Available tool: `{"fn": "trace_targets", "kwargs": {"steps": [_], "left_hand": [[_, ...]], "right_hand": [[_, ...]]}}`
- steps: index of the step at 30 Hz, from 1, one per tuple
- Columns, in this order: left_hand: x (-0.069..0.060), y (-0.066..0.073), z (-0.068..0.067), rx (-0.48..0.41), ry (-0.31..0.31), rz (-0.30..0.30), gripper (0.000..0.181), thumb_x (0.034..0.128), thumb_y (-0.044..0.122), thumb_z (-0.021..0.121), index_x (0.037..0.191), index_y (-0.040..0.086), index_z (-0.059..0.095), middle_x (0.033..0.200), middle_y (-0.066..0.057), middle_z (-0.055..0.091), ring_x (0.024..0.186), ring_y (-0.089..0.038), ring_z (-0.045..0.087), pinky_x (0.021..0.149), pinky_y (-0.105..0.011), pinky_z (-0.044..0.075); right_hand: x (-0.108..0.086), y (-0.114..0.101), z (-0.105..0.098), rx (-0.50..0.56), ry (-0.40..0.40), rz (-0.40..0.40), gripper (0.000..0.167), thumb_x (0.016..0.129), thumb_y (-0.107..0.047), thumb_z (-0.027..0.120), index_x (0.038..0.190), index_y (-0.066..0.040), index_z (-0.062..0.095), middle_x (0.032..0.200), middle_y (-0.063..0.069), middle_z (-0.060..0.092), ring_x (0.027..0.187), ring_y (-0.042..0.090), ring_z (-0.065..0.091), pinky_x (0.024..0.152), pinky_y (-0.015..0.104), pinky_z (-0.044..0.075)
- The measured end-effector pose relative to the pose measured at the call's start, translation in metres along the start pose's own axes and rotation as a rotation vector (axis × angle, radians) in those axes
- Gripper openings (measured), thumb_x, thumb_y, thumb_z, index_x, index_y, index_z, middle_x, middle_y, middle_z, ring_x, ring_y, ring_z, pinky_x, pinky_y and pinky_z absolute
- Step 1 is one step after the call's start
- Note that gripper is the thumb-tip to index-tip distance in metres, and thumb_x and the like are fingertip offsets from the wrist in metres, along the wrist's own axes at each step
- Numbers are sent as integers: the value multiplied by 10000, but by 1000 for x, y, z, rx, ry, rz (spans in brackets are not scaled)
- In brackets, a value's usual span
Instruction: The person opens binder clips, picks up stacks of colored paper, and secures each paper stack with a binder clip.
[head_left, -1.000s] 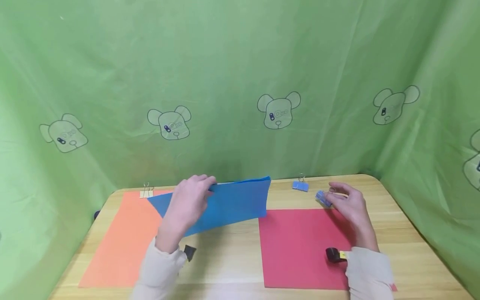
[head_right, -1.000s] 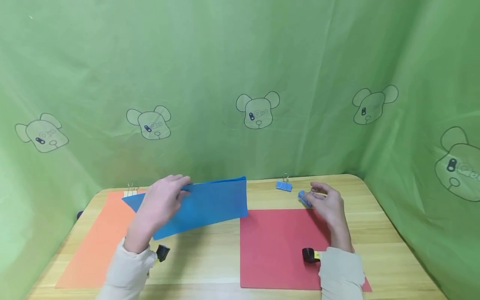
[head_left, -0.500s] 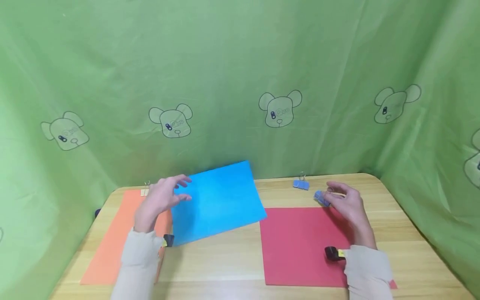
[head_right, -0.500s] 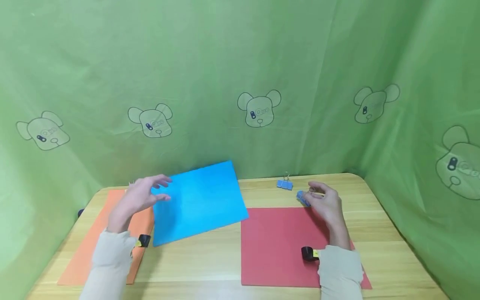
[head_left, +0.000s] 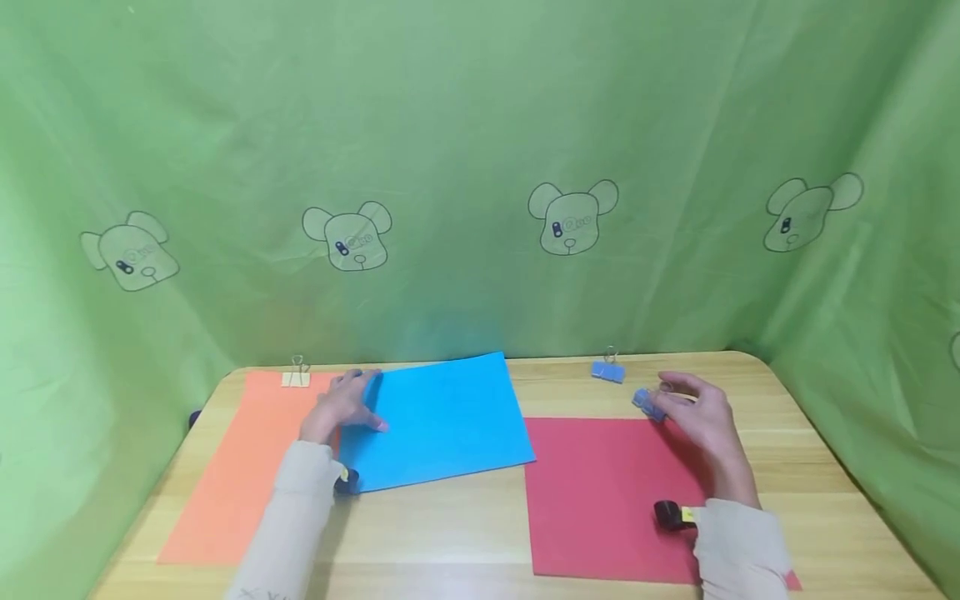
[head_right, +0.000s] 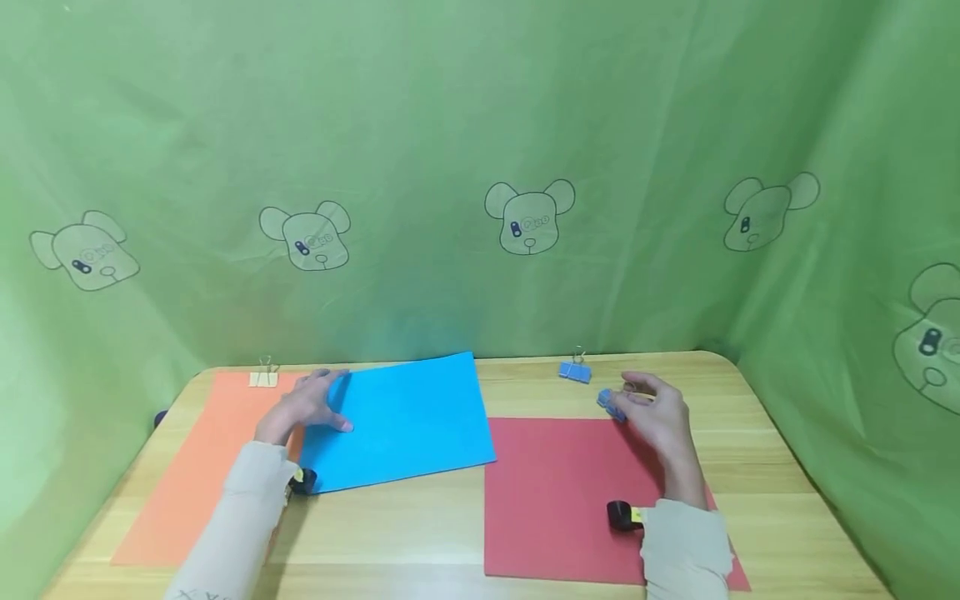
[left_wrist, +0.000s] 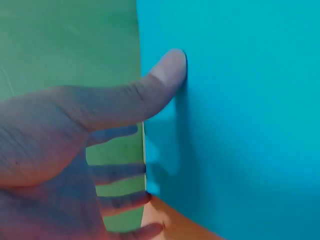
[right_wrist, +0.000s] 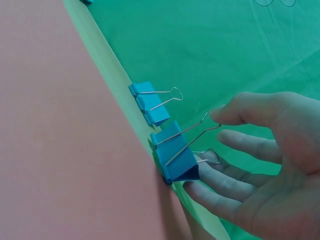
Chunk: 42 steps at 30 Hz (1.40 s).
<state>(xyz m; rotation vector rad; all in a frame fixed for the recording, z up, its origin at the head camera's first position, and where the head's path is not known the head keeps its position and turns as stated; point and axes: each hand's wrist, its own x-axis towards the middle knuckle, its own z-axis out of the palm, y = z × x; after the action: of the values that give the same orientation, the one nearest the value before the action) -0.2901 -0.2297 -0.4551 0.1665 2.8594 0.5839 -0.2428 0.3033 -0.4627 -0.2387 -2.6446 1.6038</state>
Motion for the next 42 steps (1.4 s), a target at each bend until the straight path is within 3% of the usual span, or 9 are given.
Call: {"fn": "trace_targets", "kwargs": {"steps": [7, 13, 22, 26, 31, 36, 39, 42], "left_hand": [[18, -3, -12, 51, -72, -11, 977, 707, 240, 959, 1526, 70, 452, 1513, -324, 329, 1359, -543, 327, 1041, -735, 323], [29, -2, -15, 79, -110, 23, 918, 686, 216, 967, 1470, 125, 496, 1477, -299, 358, 1295, -508, 369, 993, -697, 399], [31, 5, -17, 48, -100, 41, 891, 634, 137, 988, 1347, 85, 455, 1382, -223, 476, 1219, -441, 438, 971, -627, 430], [32, 8, -15, 40, -80, 50, 944, 627, 107, 988, 1396, 80, 440, 1389, -197, 544, 1248, -433, 468, 989, -614, 449], [30, 7, -9, 100, -2, 96, 951, 640, 116, 984, 1454, 40, 499, 1397, -251, 533, 1288, -468, 465, 1025, -648, 431], [22, -2, -1, 111, 156, 170, 858, 621, 81, 983, 1368, 33, 564, 1322, -263, 537, 1225, -485, 485, 976, -644, 452], [16, -8, 3, 50, 241, 187, 740, 635, 7, 949, 1284, 12, 594, 1247, -247, 561, 1150, -468, 542, 930, -613, 493], [9, -14, 6, -61, 301, 175, 578, 673, -103, 868, 1190, -16, 624, 1221, -244, 547, 1106, -443, 570, 900, -563, 524]], "right_hand": [[-2, 1, -2, 6, 23, -23, 603, 969, -247, 708, 1463, 33, 504, 1386, 272, 549, 898, -167, 525, 761, 112, 489], [-2, 4, -4, 6, 28, -22, 603, 971, -259, 711, 1460, 30, 509, 1376, 267, 556, 905, -161, 524, 763, 105, 481], [-2, 5, -4, -12, 32, -10, 619, 976, -302, 709, 1467, 17, 508, 1385, 254, 557, 1014, -32, 571, 772, 96, 469], [-2, 5, -4, -9, 35, -11, 618, 974, -300, 711, 1466, 16, 511, 1388, 253, 557, 1019, -29, 576, 775, 98, 473], [-3, 4, -4, -4, 34, -8, 618, 970, -297, 714, 1466, 12, 513, 1387, 250, 558, 983, -72, 551, 774, 99, 468], [-4, 3, -3, -10, 30, -2, 620, 973, -297, 709, 1474, 7, 506, 1397, 247, 553, 1141, 148, 613, 783, 107, 464], [-4, 2, -3, -14, 28, 6, 628, 974, -306, 706, 1482, 0, 499, 1408, 244, 547, 1203, 241, 601, 790, 116, 456], [-4, 2, -3, -14, 29, 14, 641, 972, -313, 710, 1490, -5, 492, 1414, 241, 548, 1205, 250, 606, 795, 125, 457]]}}
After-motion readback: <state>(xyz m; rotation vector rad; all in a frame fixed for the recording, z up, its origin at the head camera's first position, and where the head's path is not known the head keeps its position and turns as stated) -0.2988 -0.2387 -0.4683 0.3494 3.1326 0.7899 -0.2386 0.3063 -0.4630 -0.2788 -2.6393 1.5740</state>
